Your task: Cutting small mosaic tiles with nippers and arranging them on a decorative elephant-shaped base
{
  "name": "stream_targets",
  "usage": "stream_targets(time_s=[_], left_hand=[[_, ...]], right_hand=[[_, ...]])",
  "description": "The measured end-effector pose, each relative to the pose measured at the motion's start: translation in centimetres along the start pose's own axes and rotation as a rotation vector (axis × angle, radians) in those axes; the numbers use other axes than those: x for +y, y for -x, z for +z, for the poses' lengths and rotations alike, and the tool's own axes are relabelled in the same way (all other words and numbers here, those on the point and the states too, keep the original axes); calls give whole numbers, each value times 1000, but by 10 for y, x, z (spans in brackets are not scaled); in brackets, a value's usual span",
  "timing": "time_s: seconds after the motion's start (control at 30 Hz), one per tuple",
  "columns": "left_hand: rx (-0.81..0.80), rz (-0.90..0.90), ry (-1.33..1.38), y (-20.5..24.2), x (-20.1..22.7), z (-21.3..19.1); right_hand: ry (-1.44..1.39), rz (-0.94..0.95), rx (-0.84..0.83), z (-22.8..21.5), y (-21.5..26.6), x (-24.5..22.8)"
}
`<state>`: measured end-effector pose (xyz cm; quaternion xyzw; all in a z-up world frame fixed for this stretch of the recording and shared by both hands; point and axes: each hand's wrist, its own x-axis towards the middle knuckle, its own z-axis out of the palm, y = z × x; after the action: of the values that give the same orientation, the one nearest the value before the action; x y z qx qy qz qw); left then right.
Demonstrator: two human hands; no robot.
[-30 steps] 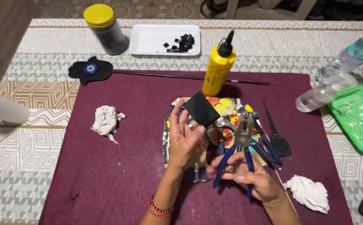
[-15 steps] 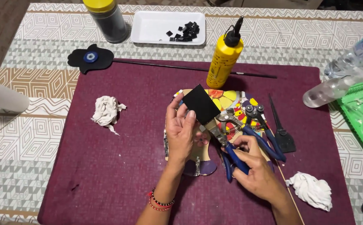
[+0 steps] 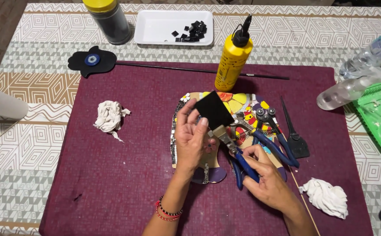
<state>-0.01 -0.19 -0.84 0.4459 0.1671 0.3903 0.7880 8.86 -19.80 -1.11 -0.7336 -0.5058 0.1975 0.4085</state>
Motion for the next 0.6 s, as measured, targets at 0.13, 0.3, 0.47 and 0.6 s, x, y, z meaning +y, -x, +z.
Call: stream_targets(time_s=[0.13, 0.3, 0.47, 0.6], left_hand=[[-42, -31, -58, 5, 2, 3], [-42, 8, -37, 4, -5, 2], [15, 13, -66, 7, -10, 5], [12, 21, -33, 9, -8, 5]], right_hand=[[29, -1, 21, 0, 2, 8], [29, -3, 18, 2, 1, 7], [52, 4, 36, 2, 0, 8], [73, 52, 87, 3, -1, 3]])
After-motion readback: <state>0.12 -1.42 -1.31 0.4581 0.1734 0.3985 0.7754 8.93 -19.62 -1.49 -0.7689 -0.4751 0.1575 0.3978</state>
